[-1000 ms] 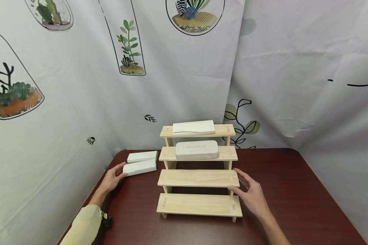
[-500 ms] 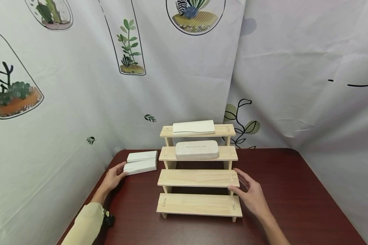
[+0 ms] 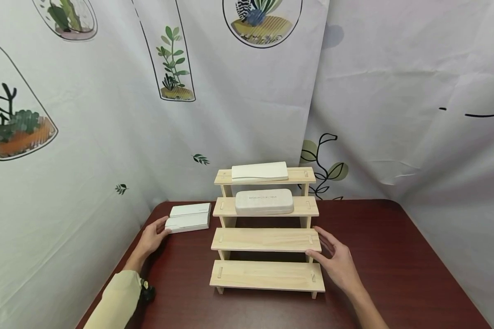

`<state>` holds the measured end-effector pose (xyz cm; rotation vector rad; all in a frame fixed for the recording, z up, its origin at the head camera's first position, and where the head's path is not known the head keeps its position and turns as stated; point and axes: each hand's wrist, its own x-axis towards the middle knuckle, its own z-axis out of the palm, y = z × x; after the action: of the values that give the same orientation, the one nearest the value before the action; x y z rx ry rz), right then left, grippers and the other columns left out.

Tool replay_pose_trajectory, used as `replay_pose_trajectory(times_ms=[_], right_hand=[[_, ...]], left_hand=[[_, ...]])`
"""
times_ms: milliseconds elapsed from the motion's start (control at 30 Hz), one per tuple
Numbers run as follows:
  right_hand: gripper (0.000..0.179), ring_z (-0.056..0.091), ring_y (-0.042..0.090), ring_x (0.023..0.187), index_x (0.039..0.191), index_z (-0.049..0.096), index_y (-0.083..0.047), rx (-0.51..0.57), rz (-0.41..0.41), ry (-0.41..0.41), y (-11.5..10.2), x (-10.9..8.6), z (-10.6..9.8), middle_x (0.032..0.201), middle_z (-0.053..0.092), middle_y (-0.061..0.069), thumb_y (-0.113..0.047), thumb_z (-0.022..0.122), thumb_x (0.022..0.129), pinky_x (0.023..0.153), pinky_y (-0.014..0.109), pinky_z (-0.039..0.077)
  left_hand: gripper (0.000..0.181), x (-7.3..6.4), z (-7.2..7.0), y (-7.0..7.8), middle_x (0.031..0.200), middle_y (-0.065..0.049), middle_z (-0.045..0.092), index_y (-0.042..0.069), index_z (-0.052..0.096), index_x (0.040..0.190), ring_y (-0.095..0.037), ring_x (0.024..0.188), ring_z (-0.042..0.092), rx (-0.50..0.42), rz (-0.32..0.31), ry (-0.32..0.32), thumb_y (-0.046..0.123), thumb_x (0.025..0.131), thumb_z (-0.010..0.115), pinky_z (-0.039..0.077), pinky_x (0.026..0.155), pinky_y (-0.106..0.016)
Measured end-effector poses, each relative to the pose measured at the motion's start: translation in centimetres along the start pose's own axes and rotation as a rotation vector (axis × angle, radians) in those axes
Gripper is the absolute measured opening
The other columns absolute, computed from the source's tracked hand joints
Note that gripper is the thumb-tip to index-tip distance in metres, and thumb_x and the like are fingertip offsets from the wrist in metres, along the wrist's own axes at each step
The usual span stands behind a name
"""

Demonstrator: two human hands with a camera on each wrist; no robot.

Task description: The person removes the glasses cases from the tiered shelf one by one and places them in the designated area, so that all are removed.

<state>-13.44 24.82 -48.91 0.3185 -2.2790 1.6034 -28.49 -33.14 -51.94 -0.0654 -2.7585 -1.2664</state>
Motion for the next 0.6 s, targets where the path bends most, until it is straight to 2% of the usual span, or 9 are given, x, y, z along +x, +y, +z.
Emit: replay_pose_trajectory(times_ms=[600], right_hand=[[0.069, 0.052, -0.013, 0.127, 0.153, 0.053, 0.002, 0.000, 0.007, -0.003, -0.11, 0.01, 0.02, 0.149, 0.057, 0.028, -0.008, 0.084, 0.092, 0.098, 0.009, 0.046]], left_hand=[[0.056, 0.50, 0.12, 0.17, 0.154, -0.033, 0.049, -0.010, 0.044, 0.155, -0.046, 0.141, 0.052, 0.013, -0.028, 0.030, -0.001, 0.105, 0.064, 0.046, 0.111, -0.057]])
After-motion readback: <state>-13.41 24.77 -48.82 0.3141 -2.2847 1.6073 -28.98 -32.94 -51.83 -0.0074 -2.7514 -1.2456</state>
